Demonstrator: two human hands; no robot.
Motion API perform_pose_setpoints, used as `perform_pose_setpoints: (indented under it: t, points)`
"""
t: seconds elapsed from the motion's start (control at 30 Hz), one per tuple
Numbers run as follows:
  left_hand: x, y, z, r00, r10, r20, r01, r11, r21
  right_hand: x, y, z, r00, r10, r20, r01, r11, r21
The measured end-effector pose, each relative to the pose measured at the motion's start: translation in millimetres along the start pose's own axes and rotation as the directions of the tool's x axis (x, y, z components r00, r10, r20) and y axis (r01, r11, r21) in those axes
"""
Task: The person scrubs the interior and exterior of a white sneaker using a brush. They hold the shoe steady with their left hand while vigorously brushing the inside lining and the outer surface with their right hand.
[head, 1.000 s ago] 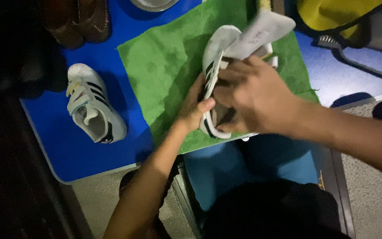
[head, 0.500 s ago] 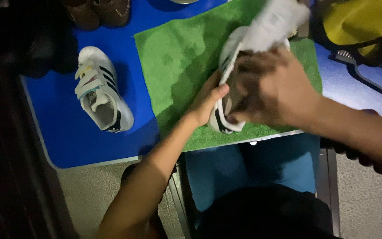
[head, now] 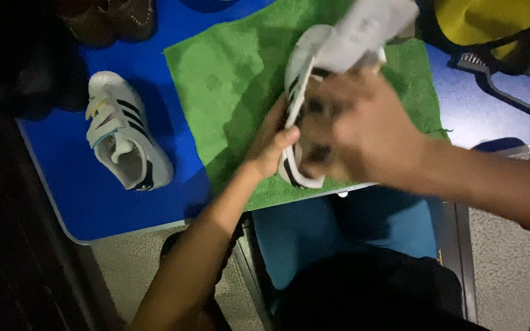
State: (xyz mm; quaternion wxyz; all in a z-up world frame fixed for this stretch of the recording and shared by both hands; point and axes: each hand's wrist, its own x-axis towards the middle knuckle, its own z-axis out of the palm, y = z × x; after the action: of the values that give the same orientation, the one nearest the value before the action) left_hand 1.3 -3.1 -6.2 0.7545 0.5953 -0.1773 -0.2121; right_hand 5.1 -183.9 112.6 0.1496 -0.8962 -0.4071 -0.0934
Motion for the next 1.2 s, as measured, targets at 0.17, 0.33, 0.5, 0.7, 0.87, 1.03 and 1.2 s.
perform_pose_setpoints:
  t: [0.17, 0.33, 0.5, 0.7, 0.87, 1.03, 1.2]
  points:
    - [-2.6, -16.1, -0.3, 0.996, -0.038, -0.081, 0.036, 0.999, -0.030, 1.0, 15.1, -2.7, 0.992, 0.049, 0.119, -0.031, 0.989, -0.147]
    - [-3.2, -4.5, 3.4, 0.998, -0.040, -0.057, 0.049, 0.984, 0.170, -0.5, 6.8, 0.8, 0.986, 0.028, 0.165, -0.010, 0.993, -0.114]
    - [-4.8, 5.1, 6.4, 0.997, -0.073, -0.019, 0.072, 0.996, -0.051, 1.0, -0.8, 1.7, 0.994, 0.047, 0.100, -0.036, 0.994, -0.104]
    - [-3.5, -1.6, 3.1, 0.995, -0.078, -0.056, 0.078, 0.997, 0.001, 0.9, 7.5, -2.4, 0.986, 0.070, 0.151, -0.028, 0.964, -0.266]
    - [-4.0, -6.3, 5.3, 0.995, -0.070, -0.064, 0.068, 0.997, -0.030, -6.7, 6.2, -2.6, 0.974, 0.147, 0.173, -0.075, 0.928, -0.366]
    - [-4.9, -9.2, 6.5, 0.995, -0.079, -0.054, 0.078, 0.997, -0.023, -6.3, 5.5, 0.1, 0.978, 0.132, 0.159, -0.101, 0.977, -0.188]
    - [-1.8, 14.0, 13.9, 1.000, -0.011, -0.020, 0.011, 1.000, 0.022, -7.4, -8.1, -1.3, 0.983, 0.130, 0.132, -0.104, 0.977, -0.185]
